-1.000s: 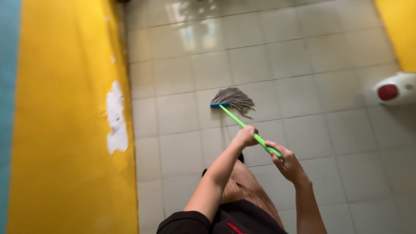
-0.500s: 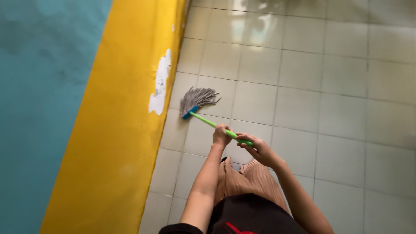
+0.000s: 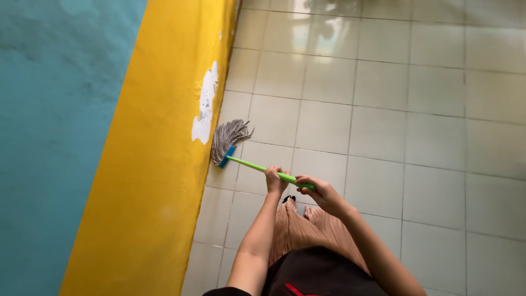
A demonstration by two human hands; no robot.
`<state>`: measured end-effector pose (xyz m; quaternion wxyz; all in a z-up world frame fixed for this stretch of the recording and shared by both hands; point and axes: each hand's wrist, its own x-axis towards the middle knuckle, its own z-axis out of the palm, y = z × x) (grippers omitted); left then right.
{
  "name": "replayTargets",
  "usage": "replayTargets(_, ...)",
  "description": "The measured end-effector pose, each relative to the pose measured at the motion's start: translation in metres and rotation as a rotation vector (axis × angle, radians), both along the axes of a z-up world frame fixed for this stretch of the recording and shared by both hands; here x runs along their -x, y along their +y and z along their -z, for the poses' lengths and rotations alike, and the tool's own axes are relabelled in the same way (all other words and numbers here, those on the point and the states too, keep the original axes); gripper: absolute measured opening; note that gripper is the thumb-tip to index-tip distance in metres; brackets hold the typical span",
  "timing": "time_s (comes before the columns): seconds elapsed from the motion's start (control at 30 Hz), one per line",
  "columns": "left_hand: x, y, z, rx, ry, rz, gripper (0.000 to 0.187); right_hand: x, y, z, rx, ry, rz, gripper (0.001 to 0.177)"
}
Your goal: Mopping the tiled floor of a room with a wet mop.
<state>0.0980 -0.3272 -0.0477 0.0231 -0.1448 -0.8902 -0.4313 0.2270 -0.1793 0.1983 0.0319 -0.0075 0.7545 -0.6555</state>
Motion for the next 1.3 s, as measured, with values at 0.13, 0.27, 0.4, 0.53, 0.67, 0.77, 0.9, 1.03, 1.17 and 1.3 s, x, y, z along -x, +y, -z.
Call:
replayTargets(0.13,-0.016,0.037,-0.006,-0.025,0.005,0.088,0.03,-0.031,0.017,0.0,-0.026,0.008,0.139,0.025)
replayTargets(0.27,-0.041,0.093,-0.023,0.014,-0.059,0.244,0.03,-0.072,0.048,-0.01,-0.063,0.014,0.28,0.029)
replayTargets(0.4,-0.082,0.159,-0.017,-0.011,-0.003,0.433,0.026,-0.124,0.079,-0.03,-0.095,-0.042,0.458,0.029)
replayTargets(0.53,-0.148,0.228,-0.027,0.006,-0.036,0.653,0.027,-0.197,0.106,-0.034,-0.147,-0.063,0.644,0.033)
replayTargets(0.67,-0.229,0.279,-0.037,-0.055,-0.065,0.843,0.025,-0.271,0.113,-0.033,-0.177,-0.126,0.903,0.027)
replayTargets(0.77,-0.289,0.308,-0.028,-0.038,-0.124,0.998,0.025,-0.314,0.11,-0.046,-0.211,-0.156,1.046,0.025)
replayTargets(0.9,-0.357,0.334,-0.029,-0.06,-0.213,1.232,0.025,-0.361,0.106,-0.055,-0.344,-0.241,1.18,0.026)
replayTargets(1.03,-0.404,0.356,-0.03,0.064,-0.137,1.431,0.029,-0.402,0.108,-0.049,-0.461,-0.311,1.251,0.03)
replayTargets(1.17,-0.424,0.36,-0.035,0.148,-0.058,1.637,0.027,-0.432,0.102,-0.041,-0.701,-0.432,1.29,0.034)
replayTargets(1.3,-0.416,0.36,-0.073,0.372,-0.212,1.602,0.027,-0.437,0.108,-0.038,-0.741,-0.22,1.256,0.033)
